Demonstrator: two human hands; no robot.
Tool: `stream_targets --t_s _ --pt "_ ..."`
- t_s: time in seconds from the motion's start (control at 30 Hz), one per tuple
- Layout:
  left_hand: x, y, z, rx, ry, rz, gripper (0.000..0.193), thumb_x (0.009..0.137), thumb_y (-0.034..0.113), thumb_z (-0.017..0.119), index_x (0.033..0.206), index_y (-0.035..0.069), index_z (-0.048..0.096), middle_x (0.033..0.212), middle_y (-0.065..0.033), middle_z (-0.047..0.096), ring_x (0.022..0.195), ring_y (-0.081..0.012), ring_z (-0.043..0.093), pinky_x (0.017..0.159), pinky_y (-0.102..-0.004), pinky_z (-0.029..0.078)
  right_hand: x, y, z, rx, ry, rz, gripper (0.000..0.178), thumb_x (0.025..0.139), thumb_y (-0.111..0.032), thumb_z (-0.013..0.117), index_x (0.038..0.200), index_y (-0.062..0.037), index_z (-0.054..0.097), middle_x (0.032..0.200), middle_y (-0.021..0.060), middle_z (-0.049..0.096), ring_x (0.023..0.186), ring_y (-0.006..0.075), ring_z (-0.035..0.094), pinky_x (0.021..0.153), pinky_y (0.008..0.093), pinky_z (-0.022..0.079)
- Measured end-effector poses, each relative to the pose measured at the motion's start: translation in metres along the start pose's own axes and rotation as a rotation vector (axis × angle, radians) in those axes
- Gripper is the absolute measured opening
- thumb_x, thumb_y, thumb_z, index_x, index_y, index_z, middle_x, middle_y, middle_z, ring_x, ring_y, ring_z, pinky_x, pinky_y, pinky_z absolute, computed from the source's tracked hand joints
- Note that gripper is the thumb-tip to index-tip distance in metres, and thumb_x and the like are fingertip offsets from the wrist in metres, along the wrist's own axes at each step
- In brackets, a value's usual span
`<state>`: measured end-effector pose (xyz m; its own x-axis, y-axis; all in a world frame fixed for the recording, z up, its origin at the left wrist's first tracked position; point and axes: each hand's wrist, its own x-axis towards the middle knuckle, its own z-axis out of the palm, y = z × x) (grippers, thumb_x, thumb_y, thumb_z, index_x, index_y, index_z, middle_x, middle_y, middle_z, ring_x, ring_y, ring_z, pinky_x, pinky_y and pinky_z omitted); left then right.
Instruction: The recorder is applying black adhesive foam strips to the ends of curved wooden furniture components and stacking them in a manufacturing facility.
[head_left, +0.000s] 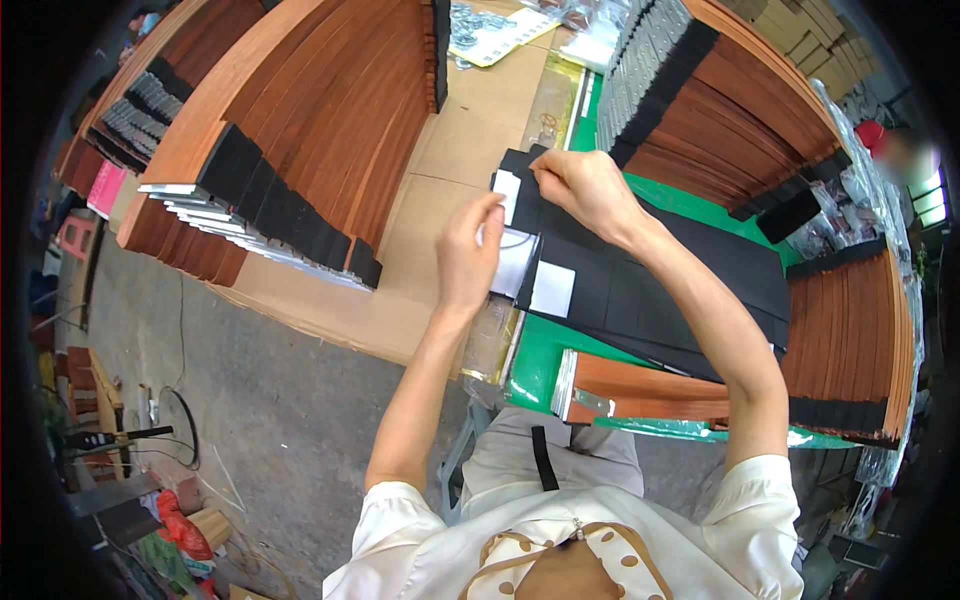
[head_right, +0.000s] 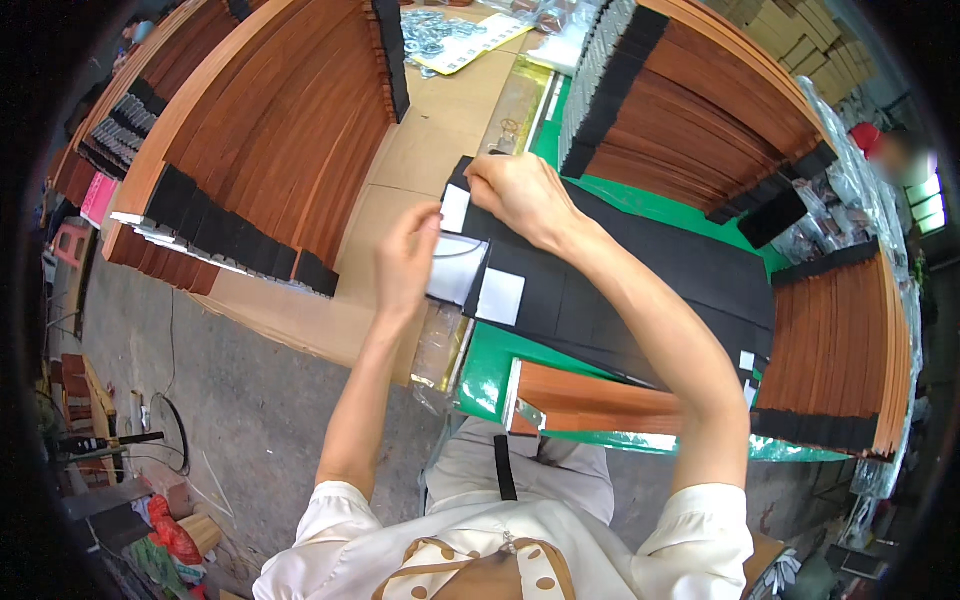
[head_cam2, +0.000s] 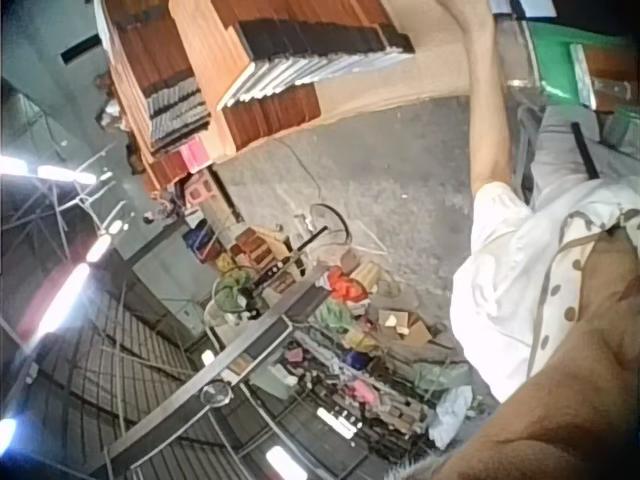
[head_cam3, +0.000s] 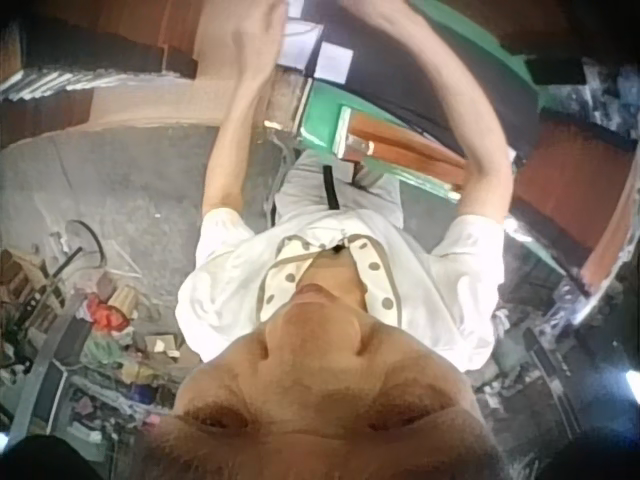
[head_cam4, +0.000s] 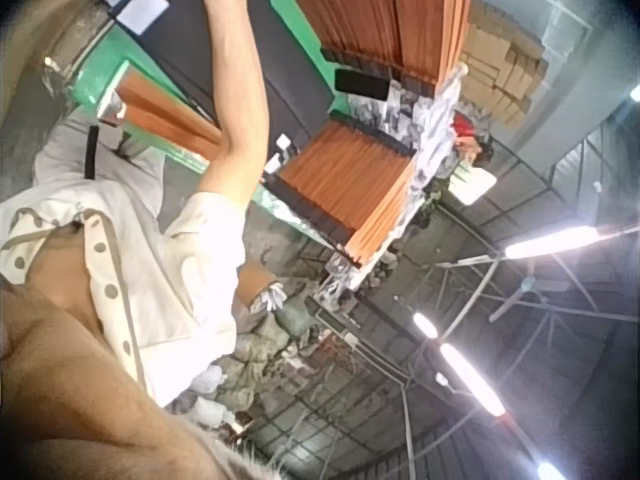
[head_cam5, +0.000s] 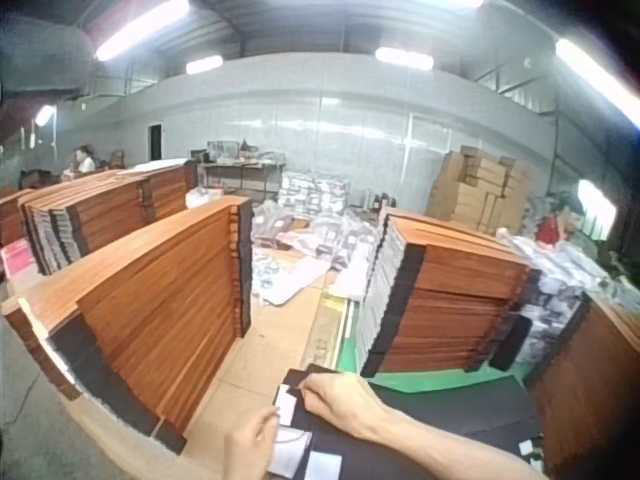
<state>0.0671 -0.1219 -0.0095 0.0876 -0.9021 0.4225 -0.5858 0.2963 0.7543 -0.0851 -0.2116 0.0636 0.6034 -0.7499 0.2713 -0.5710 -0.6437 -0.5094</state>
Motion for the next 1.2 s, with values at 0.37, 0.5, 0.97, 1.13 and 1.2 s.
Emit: stream_targets --t_s 0.37,0.5,0.97,1.13,1.2 --pt "-0.063 0.131 -0.037 -0.835 0.097 -0.181 0.015 0.078 0.0 0.071 0.091 -0.002 0.063 0.087 -0.0039 0.063 0.077 -0.0078 0.057 0.07 -0.0211 0.047 -0.13 -0.084 -0.056 -0.294 0.35 -0.585 0.021 0.065 -0.004 0.066 0.085 -0.0007 0.061 0.08 0.0085 0.062 0.072 0.0211 0.063 0.063 0.0292 0.053" --pt "-0.087 0.142 -0.04 -0.533 0.069 0.08 0.02 0.073 -0.003 0.073 0.091 -0.001 0.063 0.087 -0.0069 0.066 0.076 -0.0116 0.061 0.069 -0.0235 0.049 -0.167 -0.096 -0.082 0.106 0.169 -0.368 0.029 0.065 -0.005 0.073 0.092 -0.0016 0.065 0.086 0.0087 0.064 0.073 0.0261 0.062 0.065 0.0329 0.052" --pt "-0.128 0.153 -0.019 -0.248 -0.051 -0.022 0.038 0.078 0.013 0.071 0.113 0.002 0.059 0.11 -0.0092 0.061 0.097 -0.0191 0.06 0.085 -0.0316 0.047 -0.243 -0.08 -0.059 0.151 0.268 -0.071 0.025 0.07 -0.006 0.073 0.095 -0.0053 0.068 0.086 0.0066 0.062 0.075 0.0217 0.058 0.063 0.0313 0.049" --pt "-0.127 0.134 0.0 -0.335 -0.194 -0.026 0.036 0.074 0.009 0.072 0.108 0.004 0.061 0.104 -0.0082 0.062 0.093 -0.022 0.06 0.08 -0.0332 0.048 -0.238 -0.072 -0.042 0.119 0.318 -0.019 0.026 0.07 -0.008 0.073 0.096 -0.0089 0.069 0.082 0.0037 0.06 0.072 0.0191 0.054 0.062 0.0311 0.046" --pt "-0.125 0.129 0.002 -0.322 -0.197 0.006 0.032 0.074 0.007 0.072 0.105 0.005 0.063 0.101 -0.0074 0.063 0.091 -0.0222 0.06 0.079 -0.0333 0.048 -0.237 -0.072 -0.042 0.113 0.284 -0.01 0.026 0.069 -0.005 0.073 0.095 -0.0077 0.07 0.084 0.0043 0.061 0.074 0.0184 0.056 0.061 0.03 0.046"
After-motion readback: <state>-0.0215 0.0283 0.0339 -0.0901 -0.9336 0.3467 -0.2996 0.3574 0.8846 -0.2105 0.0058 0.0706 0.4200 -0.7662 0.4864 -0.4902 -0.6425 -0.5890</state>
